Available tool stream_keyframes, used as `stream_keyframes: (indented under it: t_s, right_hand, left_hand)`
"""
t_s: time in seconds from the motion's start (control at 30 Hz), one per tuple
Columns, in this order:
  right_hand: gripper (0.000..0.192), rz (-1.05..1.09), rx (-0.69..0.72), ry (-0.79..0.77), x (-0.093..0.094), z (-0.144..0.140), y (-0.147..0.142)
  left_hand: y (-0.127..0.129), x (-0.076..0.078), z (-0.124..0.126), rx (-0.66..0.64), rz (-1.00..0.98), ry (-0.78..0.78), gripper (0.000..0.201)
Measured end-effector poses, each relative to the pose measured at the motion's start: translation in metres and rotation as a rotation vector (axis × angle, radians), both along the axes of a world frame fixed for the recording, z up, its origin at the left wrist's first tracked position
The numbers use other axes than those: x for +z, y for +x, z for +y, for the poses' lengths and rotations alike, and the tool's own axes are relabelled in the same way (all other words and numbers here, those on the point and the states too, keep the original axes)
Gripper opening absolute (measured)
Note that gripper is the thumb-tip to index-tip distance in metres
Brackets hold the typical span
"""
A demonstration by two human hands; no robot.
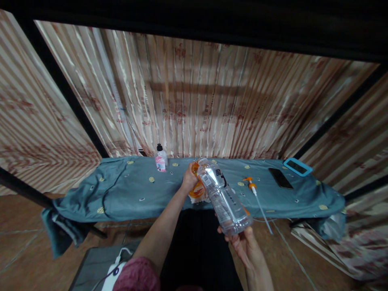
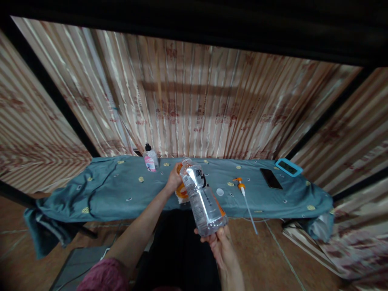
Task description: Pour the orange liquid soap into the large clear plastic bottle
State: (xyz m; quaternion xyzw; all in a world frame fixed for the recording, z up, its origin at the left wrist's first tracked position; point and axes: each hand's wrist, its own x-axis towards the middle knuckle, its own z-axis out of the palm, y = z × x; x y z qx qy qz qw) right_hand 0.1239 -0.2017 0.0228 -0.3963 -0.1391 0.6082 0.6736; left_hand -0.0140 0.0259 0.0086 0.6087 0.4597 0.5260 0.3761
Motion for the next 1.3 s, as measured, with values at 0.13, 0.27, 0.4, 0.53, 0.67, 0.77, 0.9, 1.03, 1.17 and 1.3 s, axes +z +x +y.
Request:
stream_keyframes:
  t_s: [0.13,0.27,0.4,0.53,0.67,0.77,0.9,1.03,1.17,1.3]
  right_hand:
    - [0.131,0.004,-0.010,-0.033,0.006,0.001,-0.002]
    - [0.132,-0.006,-0.001,-0.008,0.006,0.001,-0.003]
    - [0.135,-0.008,-0.002,-0.013,0.005,0.000,-0.003]
    - [0.127,-0.006,-0.002,-0.014,0.004,0.000,-0.002]
    - [0.116,-0.008,-0.009,-0.018,0.003,0.001,-0.002]
    - [0.114,-0.007,-0.015,-0.026,0.005,0.001,-0.002]
    - [0.111,-0.004,-0.032,-0.055,0.007,0.000,-0.003]
    - [0.088,-0.010,-0.003,-0.016,0.002,-0.002,-0.001]
    - [0.075,-0.021,0.032,0.031,-0.004,-0.002,0.002]
    - [0.076,-0.014,0.026,0.028,-0.005,-0.001,0.002]
  left_hand:
    - [0.000,-0.003,0.002,-0.014,-0.003,0.008,0.048]
    - [0.000,-0.006,0.004,-0.010,-0.005,0.006,0.045]
    - [0.000,-0.006,0.004,-0.016,-0.009,0.006,0.047]
    - [0.000,-0.005,0.003,-0.019,-0.017,0.002,0.048]
    - [0.001,-0.004,0.001,-0.014,-0.023,0.001,0.050]
    - [0.001,-0.003,0.000,-0.017,-0.025,0.007,0.050]
    - [0.000,-0.002,0.000,-0.008,-0.013,0.001,0.048]
    - [-0.001,-0.001,0.000,-0.007,-0.007,0.002,0.048]
    - [0.000,0.000,-0.002,-0.009,-0.006,0.005,0.048]
    - [0.000,0.000,-0.003,-0.008,-0.002,-0.002,0.049]
